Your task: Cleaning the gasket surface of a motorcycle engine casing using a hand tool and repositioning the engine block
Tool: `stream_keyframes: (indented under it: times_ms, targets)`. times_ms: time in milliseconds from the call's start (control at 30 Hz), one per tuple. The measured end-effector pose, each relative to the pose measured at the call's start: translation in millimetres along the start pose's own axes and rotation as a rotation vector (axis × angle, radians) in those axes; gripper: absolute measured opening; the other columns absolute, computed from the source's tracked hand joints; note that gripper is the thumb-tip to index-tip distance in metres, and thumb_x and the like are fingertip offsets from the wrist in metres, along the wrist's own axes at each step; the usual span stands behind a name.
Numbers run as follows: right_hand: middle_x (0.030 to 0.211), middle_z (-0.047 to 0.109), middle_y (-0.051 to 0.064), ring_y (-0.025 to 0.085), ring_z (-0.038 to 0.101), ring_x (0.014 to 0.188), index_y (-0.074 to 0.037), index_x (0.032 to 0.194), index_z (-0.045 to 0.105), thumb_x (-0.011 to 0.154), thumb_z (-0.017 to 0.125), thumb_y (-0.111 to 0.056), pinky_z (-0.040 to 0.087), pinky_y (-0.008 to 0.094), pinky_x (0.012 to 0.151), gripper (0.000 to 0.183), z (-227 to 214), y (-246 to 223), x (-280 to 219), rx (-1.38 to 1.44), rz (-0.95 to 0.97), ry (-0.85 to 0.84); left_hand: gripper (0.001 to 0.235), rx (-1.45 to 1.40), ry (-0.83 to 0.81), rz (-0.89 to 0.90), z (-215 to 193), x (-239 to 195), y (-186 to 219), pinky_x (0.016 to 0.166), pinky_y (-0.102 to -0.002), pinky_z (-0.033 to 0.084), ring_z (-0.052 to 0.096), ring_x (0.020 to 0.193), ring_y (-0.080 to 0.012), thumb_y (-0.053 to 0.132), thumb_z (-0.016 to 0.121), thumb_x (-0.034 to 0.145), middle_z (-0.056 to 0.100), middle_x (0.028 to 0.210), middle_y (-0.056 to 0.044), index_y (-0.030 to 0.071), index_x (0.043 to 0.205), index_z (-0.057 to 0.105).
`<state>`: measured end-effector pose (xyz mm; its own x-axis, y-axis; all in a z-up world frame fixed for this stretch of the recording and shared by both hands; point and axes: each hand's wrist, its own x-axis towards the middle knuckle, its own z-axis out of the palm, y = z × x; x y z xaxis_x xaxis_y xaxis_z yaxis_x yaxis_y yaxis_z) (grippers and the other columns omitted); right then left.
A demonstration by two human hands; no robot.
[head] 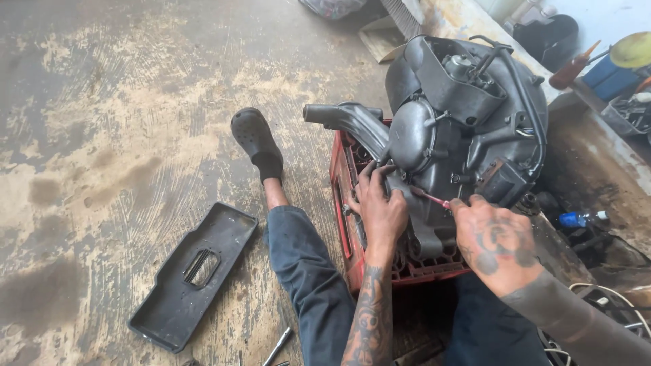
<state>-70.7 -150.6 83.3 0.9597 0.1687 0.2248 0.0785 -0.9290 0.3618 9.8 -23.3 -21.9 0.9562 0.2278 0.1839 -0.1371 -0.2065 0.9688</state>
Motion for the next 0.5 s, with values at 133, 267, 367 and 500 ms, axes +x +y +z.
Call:
stream_keyframes:
  times_ms: [133, 267, 367, 500]
  targets:
    - [0.091, 0.064, 0.001, 0.015, 0.07, 0.058, -0.022, 0.113, 0.069, 0.095, 0.059, -0.022, 0.054, 0.031, 0.048, 0.021, 8.7, 0.2, 12.3, -0.079, 0.022, 0.055, 0.044, 0.001, -0.031, -0.017, -1.5, 0.9, 0.9, 0.12, -0.068, -0.002, 0.042, 0.142, -0.0319, 0.01, 0.055, 0.079, 0.047, 0.149, -0.012, 0.011, 0.121, 0.068]
    - [0.089, 0.069, 0.007, 0.025, 0.07, 0.056, -0.016, 0.102, 0.07, 0.087, 0.064, -0.018, 0.054, 0.037, 0.049, 0.016, 1.2, 6.9, 12.4, 0.016, -0.091, 0.172, 0.046, 0.016, -0.023, -0.001, -2.0, 3.3, 3.1, 0.12, -0.068, -0.001, 0.042, 0.142, -0.0323, 0.008, 0.053, 0.077, 0.048, 0.149, -0.014, 0.01, 0.12, 0.069]
    - [0.087, 0.069, 0.008, 0.024, 0.071, 0.057, -0.016, 0.095, 0.068, 0.085, 0.064, -0.017, 0.055, 0.035, 0.051, 0.011, 2.0, -2.1, 23.8, -0.035, -0.083, 0.108, 0.045, 0.01, -0.02, -0.009, -3.1, 0.3, 2.6, 0.119, -0.067, 0.0, 0.041, 0.142, -0.0331, 0.008, 0.053, 0.077, 0.048, 0.149, -0.014, 0.009, 0.119, 0.069]
    - [0.081, 0.07, 0.004, 0.021, 0.07, 0.056, -0.02, 0.082, 0.066, 0.087, 0.064, -0.02, 0.053, 0.034, 0.048, 0.005, 1.2, -0.1, 22.3, -0.083, -0.085, 0.166, 0.044, -0.007, -0.016, -0.006, -3.4, -0.5, 2.3, 0.119, -0.069, 0.0, 0.042, 0.141, -0.0349, 0.009, 0.055, 0.078, 0.048, 0.149, -0.015, 0.009, 0.12, 0.069]
